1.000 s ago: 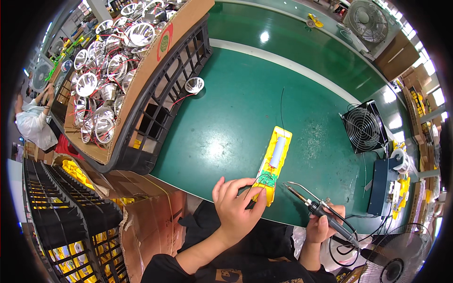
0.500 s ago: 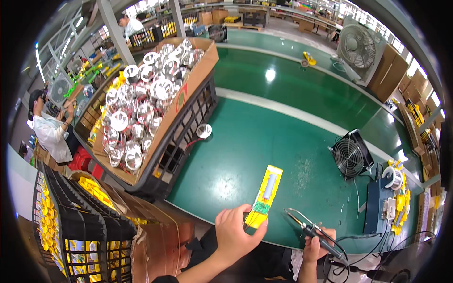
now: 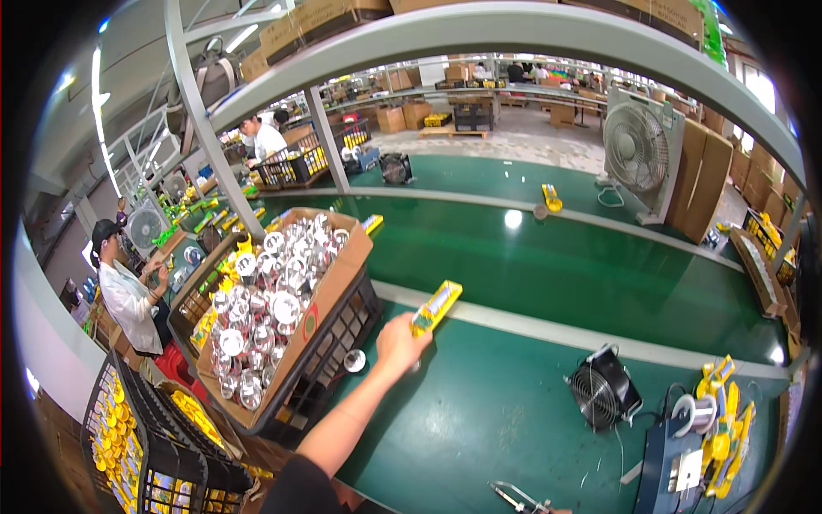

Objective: The person solders wires to flashlight components using a soldering iron, repeatedly retrieving parts from crates and placing the assembled flashlights onto a conveyor belt.

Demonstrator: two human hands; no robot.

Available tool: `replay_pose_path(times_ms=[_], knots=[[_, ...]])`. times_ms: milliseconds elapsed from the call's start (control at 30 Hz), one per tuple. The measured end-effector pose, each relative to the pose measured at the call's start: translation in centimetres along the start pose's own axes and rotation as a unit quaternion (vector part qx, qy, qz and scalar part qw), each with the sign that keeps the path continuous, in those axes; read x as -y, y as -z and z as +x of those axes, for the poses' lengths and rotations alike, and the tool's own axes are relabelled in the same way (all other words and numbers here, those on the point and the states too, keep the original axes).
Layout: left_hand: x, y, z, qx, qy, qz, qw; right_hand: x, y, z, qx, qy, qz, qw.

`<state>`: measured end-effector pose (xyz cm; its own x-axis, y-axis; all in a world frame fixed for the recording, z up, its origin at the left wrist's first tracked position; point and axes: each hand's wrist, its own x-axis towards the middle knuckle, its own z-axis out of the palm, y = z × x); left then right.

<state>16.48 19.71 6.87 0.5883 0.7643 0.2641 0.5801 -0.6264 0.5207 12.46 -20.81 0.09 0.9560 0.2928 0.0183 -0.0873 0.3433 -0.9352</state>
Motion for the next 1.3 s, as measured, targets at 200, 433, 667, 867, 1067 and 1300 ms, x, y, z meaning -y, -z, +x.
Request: replay_pose_path(times_ms=[200,433,667,867,1067,1300], knots=[[2.8,-5.5,16.6,-0.019,0.066,0.032,0.997,-0.5,-0.3,1.8,0.012,-0.02,0.006,1.0],[0.9,-6.4,19.6,-0.071,0.077,0.162,0.981,-0.3,-1.1,3.8,0.018,-0.022,0.007,1.0],[-1.9,7.0,-5.9,0.02,-0.185,-0.156,0.97,1.1,-2.4,5.0,0.006,0.018,-0.011,1.0],[-1.4,29.9,-29.3,0.087,-0.073,-0.129,0.985,2.1,-4.1,4.7,0.006,0.029,-0.021,0.999],[11.5,50.0,-32.3,-0.165,0.379,0.183,0.892,2.5,-5.4,3.5,0.048,-0.01,-0.031,0.998],[34.0,50.9,-27.6,-0.315,0.546,0.092,0.771,2.2,-5.7,1.5,-0.017,-0.033,-0.046,0.998]])
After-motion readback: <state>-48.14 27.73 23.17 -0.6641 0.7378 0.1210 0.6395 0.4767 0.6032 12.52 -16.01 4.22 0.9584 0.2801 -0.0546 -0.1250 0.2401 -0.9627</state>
